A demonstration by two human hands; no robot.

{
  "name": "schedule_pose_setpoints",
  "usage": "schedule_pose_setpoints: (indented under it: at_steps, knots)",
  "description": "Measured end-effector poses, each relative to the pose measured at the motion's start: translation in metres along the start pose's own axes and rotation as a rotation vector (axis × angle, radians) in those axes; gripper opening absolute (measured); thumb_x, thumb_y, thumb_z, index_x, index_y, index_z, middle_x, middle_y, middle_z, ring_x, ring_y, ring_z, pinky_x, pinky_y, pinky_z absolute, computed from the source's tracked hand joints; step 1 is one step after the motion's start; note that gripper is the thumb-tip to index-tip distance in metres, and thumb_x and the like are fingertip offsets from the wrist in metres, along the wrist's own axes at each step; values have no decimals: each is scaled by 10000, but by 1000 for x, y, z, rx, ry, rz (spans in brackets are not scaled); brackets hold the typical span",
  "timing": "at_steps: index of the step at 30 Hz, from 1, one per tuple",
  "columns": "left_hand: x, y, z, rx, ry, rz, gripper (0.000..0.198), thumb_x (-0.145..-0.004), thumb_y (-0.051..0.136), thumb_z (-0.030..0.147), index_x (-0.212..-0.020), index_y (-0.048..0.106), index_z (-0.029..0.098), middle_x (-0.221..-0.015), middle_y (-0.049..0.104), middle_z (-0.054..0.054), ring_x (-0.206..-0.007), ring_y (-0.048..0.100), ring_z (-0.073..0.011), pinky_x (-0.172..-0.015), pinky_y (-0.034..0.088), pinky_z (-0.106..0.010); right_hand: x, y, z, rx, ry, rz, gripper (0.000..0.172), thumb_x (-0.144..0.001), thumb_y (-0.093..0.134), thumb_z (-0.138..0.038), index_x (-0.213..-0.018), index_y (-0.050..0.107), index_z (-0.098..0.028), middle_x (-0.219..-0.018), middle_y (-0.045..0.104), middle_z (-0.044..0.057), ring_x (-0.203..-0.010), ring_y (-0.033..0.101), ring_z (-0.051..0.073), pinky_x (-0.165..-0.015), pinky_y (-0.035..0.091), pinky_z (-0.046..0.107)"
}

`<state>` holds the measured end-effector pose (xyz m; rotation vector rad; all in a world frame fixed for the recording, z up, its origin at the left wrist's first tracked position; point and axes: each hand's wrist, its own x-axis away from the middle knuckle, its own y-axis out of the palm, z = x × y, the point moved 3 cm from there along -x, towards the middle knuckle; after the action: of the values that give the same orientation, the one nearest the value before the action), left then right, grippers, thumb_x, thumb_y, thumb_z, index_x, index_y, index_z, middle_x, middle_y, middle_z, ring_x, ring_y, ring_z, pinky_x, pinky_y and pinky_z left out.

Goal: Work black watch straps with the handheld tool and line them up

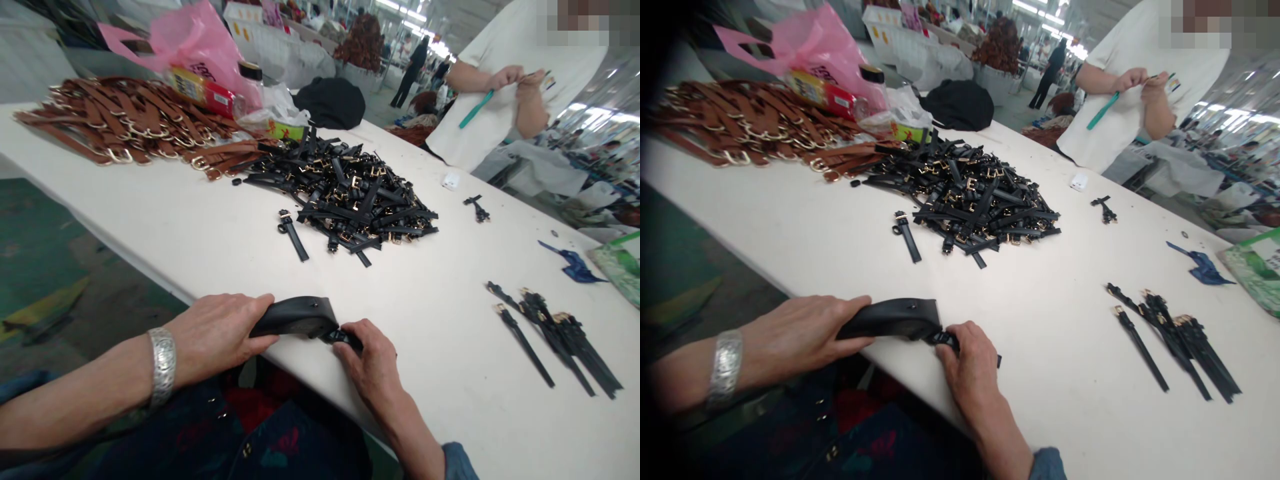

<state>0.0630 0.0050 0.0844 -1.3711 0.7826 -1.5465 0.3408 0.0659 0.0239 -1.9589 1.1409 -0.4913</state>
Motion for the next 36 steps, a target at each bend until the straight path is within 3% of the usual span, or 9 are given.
schedule_pose_setpoints:
  at_steps: [8, 14, 21, 33, 36]
  knots:
    - [4, -8, 6, -13, -34, -52, 419, -990, 569, 546, -1200, 727, 219, -1004, 862, -158, -983, 831, -397, -839, 568, -451, 4, 8, 3, -71, 75, 94, 240, -866, 781, -212, -1095, 851, -228, -963, 863, 52, -854, 811, 241, -793, 597, 316]
    - [3, -9, 7, 18, -35, -59, 407, -1003, 578, 540, -1201, 732, 220, -1042, 872, -166, -1024, 840, -405, -874, 591, -462, 9, 8, 3, 53, 7, 121, 49, -902, 793, -269, -919, 823, -234, -842, 812, 38, -762, 778, 228, -719, 561, 299]
    - [4, -5, 4, 54, -39, -22, 423, -973, 606, 555, -1196, 751, 225, -1000, 870, -157, -1002, 843, -412, -863, 599, -464, 11, 14, 2, 133, 22, 123, 91, -941, 793, -318, -982, 845, -255, -903, 856, 27, -811, 822, 228, -741, 563, 278]
    - [0, 3, -3, 119, -37, 50, 433, -929, 593, 572, -1159, 760, 245, -995, 877, -155, -995, 843, -414, -870, 601, -478, 7, 30, 1, 114, -11, 152, 100, -912, 818, -350, -911, 858, -258, -862, 868, 32, -772, 838, 250, -708, 574, 288]
    - [2, 6, -4, 123, -33, 53, 428, -944, 567, 580, -1143, 751, 249, -967, 872, -154, -974, 842, -416, -855, 596, -478, 6, 18, 14, 72, -35, 175, 184, -962, 779, -425, -946, 861, -262, -866, 869, 43, -773, 834, 252, -721, 598, 301]
